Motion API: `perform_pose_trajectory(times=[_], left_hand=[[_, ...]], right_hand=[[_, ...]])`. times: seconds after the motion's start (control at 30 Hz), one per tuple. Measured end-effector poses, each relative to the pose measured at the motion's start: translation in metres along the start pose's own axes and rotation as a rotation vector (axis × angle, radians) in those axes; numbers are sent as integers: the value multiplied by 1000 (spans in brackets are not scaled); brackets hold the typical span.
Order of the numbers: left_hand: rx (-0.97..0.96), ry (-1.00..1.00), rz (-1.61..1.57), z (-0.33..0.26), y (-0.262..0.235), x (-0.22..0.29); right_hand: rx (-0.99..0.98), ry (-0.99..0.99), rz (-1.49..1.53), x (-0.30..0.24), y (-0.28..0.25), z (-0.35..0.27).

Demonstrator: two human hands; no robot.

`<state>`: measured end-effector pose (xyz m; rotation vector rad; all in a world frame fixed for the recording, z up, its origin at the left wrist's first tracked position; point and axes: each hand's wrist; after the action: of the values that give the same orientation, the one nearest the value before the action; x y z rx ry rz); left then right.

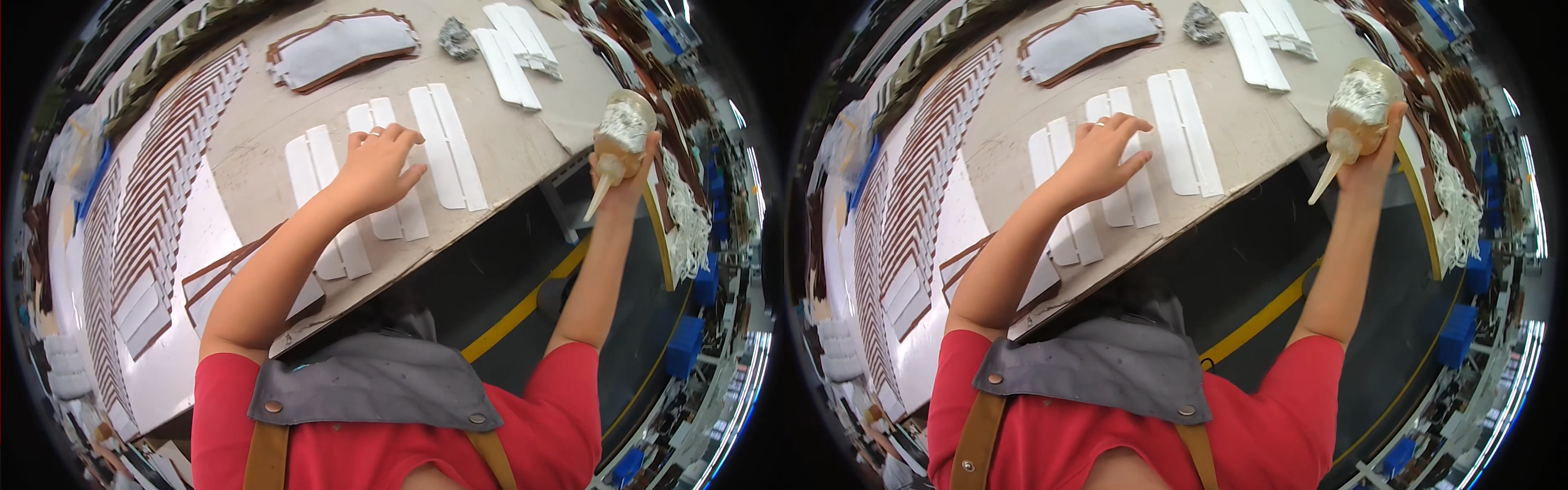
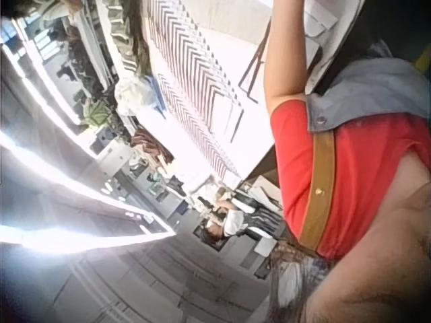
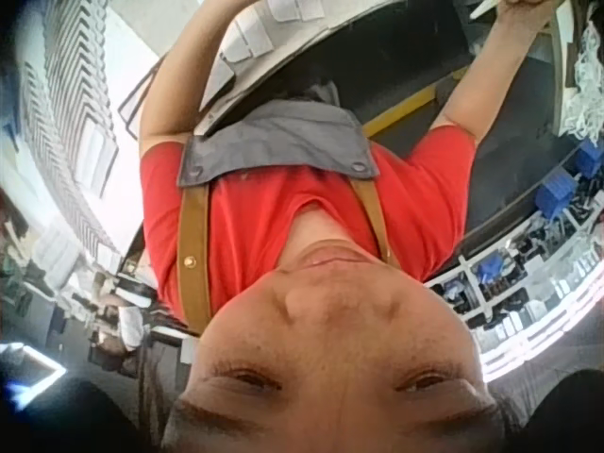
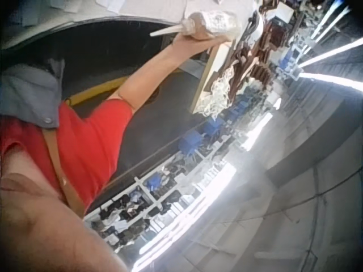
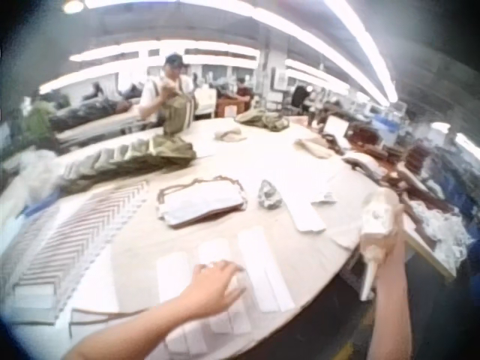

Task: The person applies glue from a squeeze bottle onto white rectangular fabric strips laid out on a table. They then pick up brown fabric frames and press the glued white strips onto them, smoothing the edges. The person repeats this process, stacking the completed units on the table.

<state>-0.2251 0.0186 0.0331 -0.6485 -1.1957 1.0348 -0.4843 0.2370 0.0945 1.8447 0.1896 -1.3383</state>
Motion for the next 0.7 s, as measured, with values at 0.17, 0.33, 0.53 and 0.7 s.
perform_pose_trajectory(times=[0.17, 0.33, 0.53, 0.7], left_hand=[[-103, -75, 95, -70, -60, 1], [-228, 1, 69, -139, -60, 17], [-276, 100, 366, -151, -22, 29], [-355, 172, 515, -142, -12, 35]], right_hand=[[245, 37, -1545, 18, 31, 13], [303, -400, -2041, 67, 9, 33], [-127, -463, -1636, 101, 78, -45], [-472, -135, -1435, 162, 112, -139]])
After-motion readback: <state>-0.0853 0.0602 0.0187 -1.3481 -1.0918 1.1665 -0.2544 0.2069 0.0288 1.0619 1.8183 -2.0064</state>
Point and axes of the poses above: each hand's wrist, its own z-axis towards the middle knuckle, its own y-axis out of the palm, x = y × z, and after that the axes turned 15 degrees about y, right-handed
